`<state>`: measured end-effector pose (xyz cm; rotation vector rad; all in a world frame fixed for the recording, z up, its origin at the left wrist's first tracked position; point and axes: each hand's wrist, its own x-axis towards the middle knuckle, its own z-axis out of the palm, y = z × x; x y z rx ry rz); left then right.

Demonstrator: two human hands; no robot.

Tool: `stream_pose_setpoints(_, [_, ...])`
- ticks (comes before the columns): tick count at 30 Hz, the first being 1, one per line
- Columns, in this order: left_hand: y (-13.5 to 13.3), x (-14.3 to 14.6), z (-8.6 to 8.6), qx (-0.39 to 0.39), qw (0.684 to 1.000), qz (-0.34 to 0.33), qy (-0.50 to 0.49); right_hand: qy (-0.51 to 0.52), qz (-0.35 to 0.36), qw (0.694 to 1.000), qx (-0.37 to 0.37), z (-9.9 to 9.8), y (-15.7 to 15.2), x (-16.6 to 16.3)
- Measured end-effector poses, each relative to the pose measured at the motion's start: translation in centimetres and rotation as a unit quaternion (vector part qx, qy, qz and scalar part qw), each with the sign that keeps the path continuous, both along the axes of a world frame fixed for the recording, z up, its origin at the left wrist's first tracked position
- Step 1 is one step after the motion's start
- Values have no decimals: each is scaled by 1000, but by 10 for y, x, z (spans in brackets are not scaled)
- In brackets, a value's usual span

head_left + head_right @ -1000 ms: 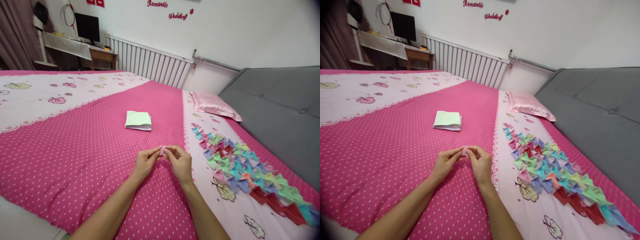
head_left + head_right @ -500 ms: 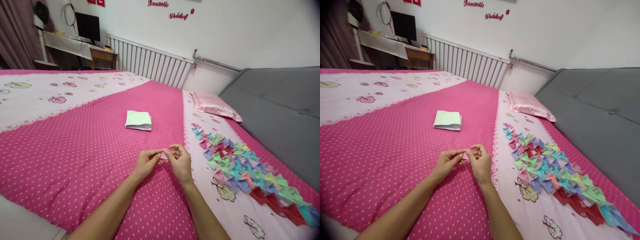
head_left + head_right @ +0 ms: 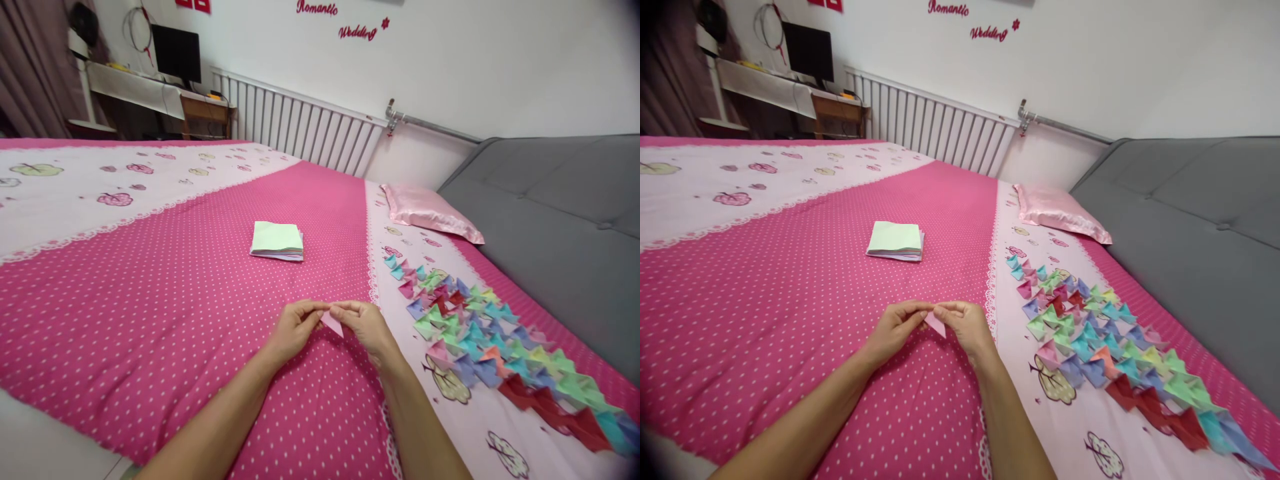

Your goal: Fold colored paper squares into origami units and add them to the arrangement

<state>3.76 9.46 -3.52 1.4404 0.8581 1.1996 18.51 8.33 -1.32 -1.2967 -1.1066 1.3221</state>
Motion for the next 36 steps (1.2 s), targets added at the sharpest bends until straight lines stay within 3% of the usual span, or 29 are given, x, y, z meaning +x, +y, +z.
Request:
stream_pose_setpoints(4, [0, 1, 1, 10, 1000, -10, 8, -30, 1, 1000, -3, 3, -1, 4])
stream_pose_setpoints(13, [2, 1, 0, -154, 978, -13, -143, 18, -55, 997, 48, -3, 2, -8])
stream_pose_setpoints(23, [3, -1, -2, -118, 984, 10, -132, -7, -49, 993, 107, -6, 2, -10])
stream_pose_setpoints(29, [3, 1, -2, -143, 978, 16, -149, 8, -52, 993, 106, -9, 2, -13])
stream_pose_setpoints(36, [1, 2, -3, -200, 971, -46, -124, 50, -99, 989, 102, -14, 3, -19])
